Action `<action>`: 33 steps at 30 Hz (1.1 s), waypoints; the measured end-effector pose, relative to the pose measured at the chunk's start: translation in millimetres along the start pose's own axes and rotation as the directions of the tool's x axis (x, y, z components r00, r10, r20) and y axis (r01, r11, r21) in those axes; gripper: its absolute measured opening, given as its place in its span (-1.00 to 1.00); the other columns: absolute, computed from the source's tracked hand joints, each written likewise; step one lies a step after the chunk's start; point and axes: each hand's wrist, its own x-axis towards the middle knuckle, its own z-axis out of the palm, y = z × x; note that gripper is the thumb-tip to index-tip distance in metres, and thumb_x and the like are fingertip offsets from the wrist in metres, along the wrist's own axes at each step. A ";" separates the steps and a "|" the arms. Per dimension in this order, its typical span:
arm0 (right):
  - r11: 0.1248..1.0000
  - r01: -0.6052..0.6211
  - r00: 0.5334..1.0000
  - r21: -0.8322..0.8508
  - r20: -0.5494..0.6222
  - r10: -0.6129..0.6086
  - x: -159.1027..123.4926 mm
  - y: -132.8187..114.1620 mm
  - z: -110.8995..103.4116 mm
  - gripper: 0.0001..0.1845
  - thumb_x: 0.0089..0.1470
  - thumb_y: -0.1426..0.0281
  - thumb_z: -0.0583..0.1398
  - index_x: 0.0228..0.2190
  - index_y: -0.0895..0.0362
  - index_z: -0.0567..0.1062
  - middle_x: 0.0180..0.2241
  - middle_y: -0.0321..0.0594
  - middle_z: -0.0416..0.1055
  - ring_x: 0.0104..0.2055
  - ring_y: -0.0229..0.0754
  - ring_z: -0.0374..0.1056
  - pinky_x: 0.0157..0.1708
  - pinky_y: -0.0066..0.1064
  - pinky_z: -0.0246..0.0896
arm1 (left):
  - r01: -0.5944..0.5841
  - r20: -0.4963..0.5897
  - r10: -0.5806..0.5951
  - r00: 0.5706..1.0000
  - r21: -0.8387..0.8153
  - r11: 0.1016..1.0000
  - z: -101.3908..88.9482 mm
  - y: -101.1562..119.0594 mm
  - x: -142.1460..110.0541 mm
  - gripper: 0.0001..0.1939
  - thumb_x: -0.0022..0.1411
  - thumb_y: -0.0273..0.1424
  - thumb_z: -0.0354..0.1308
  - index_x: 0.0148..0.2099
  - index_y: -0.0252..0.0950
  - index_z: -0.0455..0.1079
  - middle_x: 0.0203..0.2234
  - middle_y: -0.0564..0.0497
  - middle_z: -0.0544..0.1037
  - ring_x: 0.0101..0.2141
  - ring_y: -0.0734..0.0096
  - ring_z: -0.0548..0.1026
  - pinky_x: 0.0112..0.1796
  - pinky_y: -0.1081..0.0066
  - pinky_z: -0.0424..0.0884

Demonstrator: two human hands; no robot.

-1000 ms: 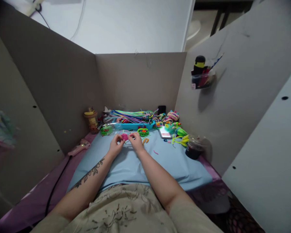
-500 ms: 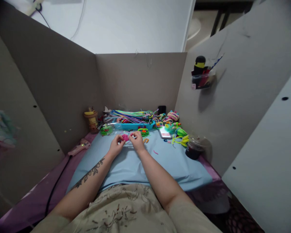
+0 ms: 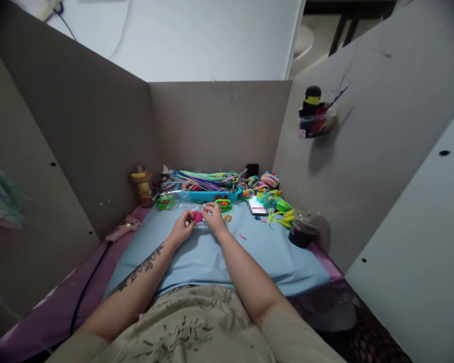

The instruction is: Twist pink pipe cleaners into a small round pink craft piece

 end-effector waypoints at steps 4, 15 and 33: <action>1.000 0.004 1.000 -0.003 -0.018 -0.004 1.3 1.7 1.4 -0.80 -0.07 0.26 0.13 -0.58 0.12 0.39 -0.21 -0.13 0.22 -0.10 -0.11 0.21 0.00 -0.23 0.09 | -0.054 -0.082 0.062 0.995 0.095 0.994 -2.8 1.3 0.1 -0.85 0.05 -0.45 0.07 -0.26 -0.26 0.22 -0.39 0.03 0.38 -0.35 0.41 0.35 -0.28 0.40 0.28; 1.000 0.009 0.982 0.005 -0.186 -0.008 -2.1 -5.3 5.8 -0.78 0.00 0.21 0.08 -0.44 0.12 0.37 -0.25 -0.14 0.22 -0.14 -0.14 0.20 -0.02 -0.23 0.11 | 0.076 -0.116 -0.072 0.991 0.027 0.997 2.4 10.6 -4.3 -0.67 0.02 -0.30 0.17 -0.18 -0.24 0.16 -0.41 0.06 0.44 -0.38 0.43 0.42 -0.32 0.41 0.29; 0.976 -0.096 0.994 0.194 -0.028 0.104 -5.9 -1.8 13.5 -0.77 -0.11 0.23 0.21 -0.61 0.14 0.44 -0.21 -0.15 0.31 -0.10 -0.12 0.27 -0.01 -0.25 0.09 | 0.058 -0.173 -0.081 0.982 -0.137 0.989 -0.7 14.2 -0.2 -0.73 0.00 -0.39 0.16 -0.29 -0.26 0.11 -0.45 0.10 0.32 -0.44 0.50 0.37 -0.37 0.48 0.26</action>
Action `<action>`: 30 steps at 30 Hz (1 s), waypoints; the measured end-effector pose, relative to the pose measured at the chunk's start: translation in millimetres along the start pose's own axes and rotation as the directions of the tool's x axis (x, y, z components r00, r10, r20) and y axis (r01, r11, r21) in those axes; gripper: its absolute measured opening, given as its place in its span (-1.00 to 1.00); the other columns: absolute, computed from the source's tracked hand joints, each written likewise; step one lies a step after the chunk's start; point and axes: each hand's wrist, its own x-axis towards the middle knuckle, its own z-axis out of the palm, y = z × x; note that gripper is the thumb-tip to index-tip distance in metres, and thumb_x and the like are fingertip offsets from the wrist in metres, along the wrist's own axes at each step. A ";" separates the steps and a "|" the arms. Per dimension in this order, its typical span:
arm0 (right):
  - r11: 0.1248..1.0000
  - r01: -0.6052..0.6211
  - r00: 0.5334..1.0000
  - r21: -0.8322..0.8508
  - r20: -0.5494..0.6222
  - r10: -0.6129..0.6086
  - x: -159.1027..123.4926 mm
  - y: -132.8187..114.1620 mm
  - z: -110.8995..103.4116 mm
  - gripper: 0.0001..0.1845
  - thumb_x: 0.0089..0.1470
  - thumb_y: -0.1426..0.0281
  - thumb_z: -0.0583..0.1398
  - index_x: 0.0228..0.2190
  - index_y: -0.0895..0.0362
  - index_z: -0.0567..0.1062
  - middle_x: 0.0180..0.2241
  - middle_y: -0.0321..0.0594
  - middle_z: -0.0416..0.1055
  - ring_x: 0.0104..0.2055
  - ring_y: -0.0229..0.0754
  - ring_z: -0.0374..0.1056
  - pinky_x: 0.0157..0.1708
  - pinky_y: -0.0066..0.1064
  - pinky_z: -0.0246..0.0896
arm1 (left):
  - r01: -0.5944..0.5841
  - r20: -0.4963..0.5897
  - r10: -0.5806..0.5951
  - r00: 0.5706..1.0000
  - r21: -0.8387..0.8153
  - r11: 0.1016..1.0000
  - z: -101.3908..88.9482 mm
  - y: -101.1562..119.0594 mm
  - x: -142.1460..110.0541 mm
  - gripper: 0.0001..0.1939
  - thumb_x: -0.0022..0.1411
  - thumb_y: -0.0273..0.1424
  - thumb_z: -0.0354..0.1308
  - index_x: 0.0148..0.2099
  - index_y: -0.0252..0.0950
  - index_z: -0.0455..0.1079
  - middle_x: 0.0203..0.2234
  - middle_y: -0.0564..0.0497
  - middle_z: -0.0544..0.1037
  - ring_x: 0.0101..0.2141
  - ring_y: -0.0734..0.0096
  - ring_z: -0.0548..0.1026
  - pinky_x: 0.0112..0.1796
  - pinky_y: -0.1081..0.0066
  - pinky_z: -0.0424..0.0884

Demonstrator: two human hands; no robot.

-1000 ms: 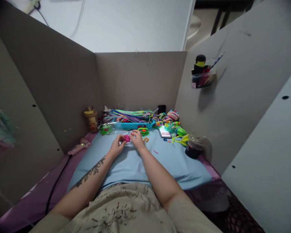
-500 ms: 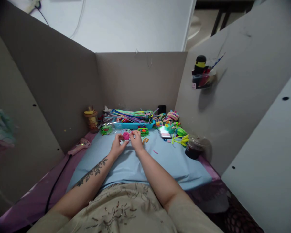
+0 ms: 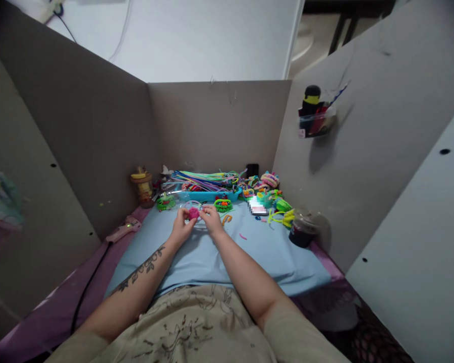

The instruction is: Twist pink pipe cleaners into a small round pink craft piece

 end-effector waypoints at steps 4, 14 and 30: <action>0.998 0.027 1.000 -0.056 0.015 -0.026 -1.3 -4.6 -1.0 -0.75 -0.09 0.20 0.19 -0.58 0.13 0.46 -0.25 -0.16 0.36 -0.12 -0.13 0.28 -0.03 -0.26 0.11 | 0.011 -0.003 -0.011 1.000 0.008 1.000 -0.7 -2.0 0.2 -0.72 -0.01 -0.39 0.16 -0.28 -0.26 0.11 -0.45 0.10 0.34 -0.43 0.49 0.37 -0.38 0.48 0.26; 0.908 0.261 0.955 -0.326 -0.051 -0.293 -13.1 -29.4 -2.2 -0.84 0.01 0.34 0.14 -0.39 0.07 0.52 -0.32 -0.18 0.39 -0.21 -0.15 0.27 -0.17 -0.29 0.18 | 0.158 -0.192 -0.167 0.967 -0.061 0.986 -3.0 -19.7 8.5 -0.68 -0.04 -0.33 0.19 -0.27 -0.25 0.12 -0.52 0.13 0.33 -0.48 0.49 0.35 -0.43 0.48 0.25; 0.744 0.438 0.899 -0.505 0.231 -0.372 -21.4 -33.9 3.0 -0.59 0.06 0.42 0.10 -0.03 -0.09 0.42 -0.02 -0.36 0.39 -0.01 -0.01 0.07 0.02 -0.09 -0.03 | 0.207 -0.155 -0.238 0.959 -0.189 0.960 -2.2 -22.7 10.0 -0.65 -0.06 -0.32 0.20 -0.27 -0.26 0.11 -0.58 0.16 0.33 -0.56 0.53 0.34 -0.48 0.50 0.25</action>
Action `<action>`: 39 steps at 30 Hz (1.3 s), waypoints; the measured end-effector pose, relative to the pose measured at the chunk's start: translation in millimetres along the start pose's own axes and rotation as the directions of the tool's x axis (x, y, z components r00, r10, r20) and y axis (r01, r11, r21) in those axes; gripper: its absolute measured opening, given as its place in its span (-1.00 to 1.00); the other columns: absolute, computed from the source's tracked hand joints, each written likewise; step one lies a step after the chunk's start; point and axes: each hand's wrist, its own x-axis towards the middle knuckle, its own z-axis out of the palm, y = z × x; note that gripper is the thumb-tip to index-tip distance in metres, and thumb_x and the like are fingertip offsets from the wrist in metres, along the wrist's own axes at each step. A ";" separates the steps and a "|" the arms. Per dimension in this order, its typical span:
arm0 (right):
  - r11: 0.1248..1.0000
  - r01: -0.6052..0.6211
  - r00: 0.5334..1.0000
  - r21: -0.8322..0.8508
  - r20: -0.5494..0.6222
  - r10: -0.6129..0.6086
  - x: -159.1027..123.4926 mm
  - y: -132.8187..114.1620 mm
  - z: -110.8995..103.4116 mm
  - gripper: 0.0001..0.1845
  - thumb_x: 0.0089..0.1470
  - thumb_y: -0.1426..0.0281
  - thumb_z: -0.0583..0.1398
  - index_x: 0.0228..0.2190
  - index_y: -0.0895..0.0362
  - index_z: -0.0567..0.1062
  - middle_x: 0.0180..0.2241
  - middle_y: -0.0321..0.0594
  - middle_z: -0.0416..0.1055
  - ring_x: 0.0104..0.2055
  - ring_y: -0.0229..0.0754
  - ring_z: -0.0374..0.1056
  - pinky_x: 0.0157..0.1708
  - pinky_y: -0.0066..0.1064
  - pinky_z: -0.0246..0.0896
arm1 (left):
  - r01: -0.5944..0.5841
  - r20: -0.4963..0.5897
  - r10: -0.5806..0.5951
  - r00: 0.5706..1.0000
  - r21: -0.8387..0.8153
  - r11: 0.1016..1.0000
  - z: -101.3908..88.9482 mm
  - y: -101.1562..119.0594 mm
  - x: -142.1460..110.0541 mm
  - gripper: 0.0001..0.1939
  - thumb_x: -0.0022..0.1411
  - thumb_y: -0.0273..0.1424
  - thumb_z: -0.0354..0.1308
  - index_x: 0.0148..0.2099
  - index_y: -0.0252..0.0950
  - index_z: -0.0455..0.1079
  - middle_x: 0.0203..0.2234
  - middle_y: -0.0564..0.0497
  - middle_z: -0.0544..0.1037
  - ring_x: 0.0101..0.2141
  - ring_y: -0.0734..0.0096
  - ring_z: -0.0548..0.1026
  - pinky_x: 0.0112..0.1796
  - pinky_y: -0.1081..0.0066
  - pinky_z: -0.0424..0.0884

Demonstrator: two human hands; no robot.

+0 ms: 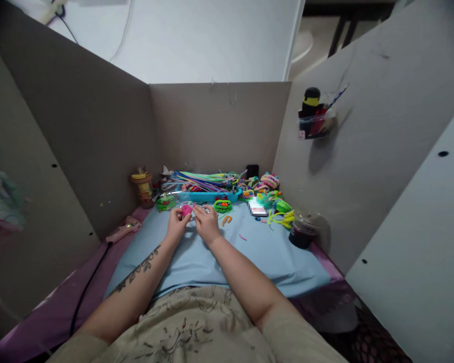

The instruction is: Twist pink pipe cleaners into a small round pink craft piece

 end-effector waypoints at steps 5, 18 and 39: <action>0.999 -0.007 1.000 -0.036 0.001 0.007 0.2 -0.9 0.2 -0.60 0.06 0.42 0.10 -0.05 -0.09 0.43 -0.03 -0.36 0.40 -0.02 0.01 0.07 0.00 -0.07 -0.03 | -0.013 0.021 0.013 1.000 0.003 1.000 0.2 0.6 -0.5 -0.67 -0.06 -0.33 0.20 -0.29 -0.26 0.12 -0.59 0.17 0.32 -0.57 0.55 0.32 -0.49 0.51 0.24; 0.999 -0.047 0.998 0.010 -0.051 0.048 3.2 5.0 0.5 -0.70 0.06 0.42 0.11 -0.17 -0.02 0.52 -0.13 -0.27 0.47 -0.10 -0.06 0.16 -0.02 -0.14 0.04 | -0.043 0.097 0.043 0.994 -0.010 0.999 2.4 5.9 -4.4 -0.68 -0.04 -0.35 0.18 -0.31 -0.24 0.08 -0.59 0.18 0.31 -0.56 0.53 0.33 -0.50 0.51 0.23; 0.936 -0.284 0.959 0.209 0.039 0.282 4.3 31.7 8.2 -0.95 -0.09 0.43 0.16 -0.53 0.11 0.45 -0.32 -0.22 0.23 -0.18 -0.12 0.20 -0.04 -0.25 0.05 | -0.238 0.257 0.194 0.947 0.152 0.959 0.4 6.2 -10.8 -0.76 0.01 -0.45 0.14 -0.27 -0.26 0.15 -0.41 0.08 0.36 -0.36 0.46 0.41 -0.31 0.46 0.28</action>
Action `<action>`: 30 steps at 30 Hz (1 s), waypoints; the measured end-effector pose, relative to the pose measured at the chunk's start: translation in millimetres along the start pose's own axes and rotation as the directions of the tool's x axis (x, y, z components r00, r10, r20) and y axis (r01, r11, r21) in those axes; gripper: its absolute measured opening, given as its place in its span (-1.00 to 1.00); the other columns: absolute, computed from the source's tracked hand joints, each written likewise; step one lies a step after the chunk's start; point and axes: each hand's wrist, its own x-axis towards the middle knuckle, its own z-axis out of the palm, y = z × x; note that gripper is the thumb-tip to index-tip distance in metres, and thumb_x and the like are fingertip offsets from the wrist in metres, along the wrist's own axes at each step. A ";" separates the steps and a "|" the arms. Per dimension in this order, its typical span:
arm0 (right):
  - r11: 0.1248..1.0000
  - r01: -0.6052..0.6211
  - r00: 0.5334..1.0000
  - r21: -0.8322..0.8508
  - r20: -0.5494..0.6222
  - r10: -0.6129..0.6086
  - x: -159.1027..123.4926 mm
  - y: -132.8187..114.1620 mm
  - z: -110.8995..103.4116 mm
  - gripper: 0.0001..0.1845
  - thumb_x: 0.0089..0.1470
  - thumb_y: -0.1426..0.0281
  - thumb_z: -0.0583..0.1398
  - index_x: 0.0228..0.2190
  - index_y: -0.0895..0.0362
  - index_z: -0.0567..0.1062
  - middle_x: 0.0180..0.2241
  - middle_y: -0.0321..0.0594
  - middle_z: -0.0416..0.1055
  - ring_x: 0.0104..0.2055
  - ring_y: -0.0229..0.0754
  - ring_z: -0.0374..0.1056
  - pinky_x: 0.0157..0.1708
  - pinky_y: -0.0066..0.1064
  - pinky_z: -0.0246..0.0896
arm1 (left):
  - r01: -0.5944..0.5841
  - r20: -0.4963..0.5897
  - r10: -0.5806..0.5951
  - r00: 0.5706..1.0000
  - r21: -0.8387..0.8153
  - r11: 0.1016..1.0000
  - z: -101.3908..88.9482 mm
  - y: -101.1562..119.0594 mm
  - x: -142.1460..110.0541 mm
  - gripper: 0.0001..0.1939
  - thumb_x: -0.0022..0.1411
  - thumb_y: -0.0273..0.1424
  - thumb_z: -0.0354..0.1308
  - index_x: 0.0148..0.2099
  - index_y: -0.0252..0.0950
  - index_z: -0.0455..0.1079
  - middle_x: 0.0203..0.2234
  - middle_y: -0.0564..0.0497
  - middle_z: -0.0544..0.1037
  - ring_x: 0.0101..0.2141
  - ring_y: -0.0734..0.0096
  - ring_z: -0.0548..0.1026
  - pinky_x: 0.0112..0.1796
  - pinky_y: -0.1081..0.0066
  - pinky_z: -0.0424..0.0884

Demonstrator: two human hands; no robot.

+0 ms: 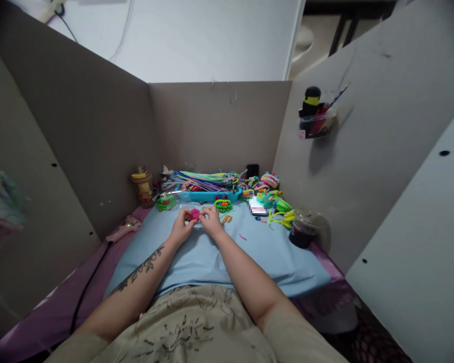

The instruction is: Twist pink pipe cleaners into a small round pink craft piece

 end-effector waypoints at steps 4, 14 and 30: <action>0.997 -0.041 0.998 0.059 0.044 0.039 1.3 5.0 1.0 -0.93 -0.11 0.41 0.17 -0.56 0.12 0.43 -0.32 -0.23 0.18 -0.16 -0.12 0.19 -0.02 -0.25 0.03 | -0.001 0.014 0.001 1.000 0.000 1.000 -0.5 2.2 -1.0 -0.77 0.02 -0.43 0.14 -0.27 -0.26 0.16 -0.42 0.09 0.36 -0.39 0.48 0.41 -0.31 0.46 0.28; 0.992 -0.048 0.996 0.121 0.080 0.039 1.1 6.3 0.1 -0.87 -0.08 0.34 0.17 -0.58 0.11 0.44 -0.35 -0.25 0.20 -0.19 -0.15 0.21 -0.04 -0.27 0.07 | 0.023 -0.005 -0.024 1.000 -0.067 0.998 -0.2 3.9 0.8 -0.81 0.03 -0.41 0.13 -0.29 -0.28 0.20 -0.42 0.06 0.38 -0.38 0.48 0.41 -0.35 0.48 0.29; 0.990 0.118 0.993 -0.079 -0.018 -0.120 -3.8 -11.2 -3.8 -0.81 -0.12 0.48 0.16 -0.37 0.09 0.50 -0.29 -0.18 0.29 -0.13 -0.09 0.18 -0.04 -0.23 0.07 | 0.119 -0.064 -0.132 0.989 -0.175 0.977 0.4 -3.3 4.6 -0.73 -0.02 -0.31 0.20 -0.31 -0.28 0.20 -0.51 0.13 0.34 -0.51 0.56 0.32 -0.45 0.53 0.24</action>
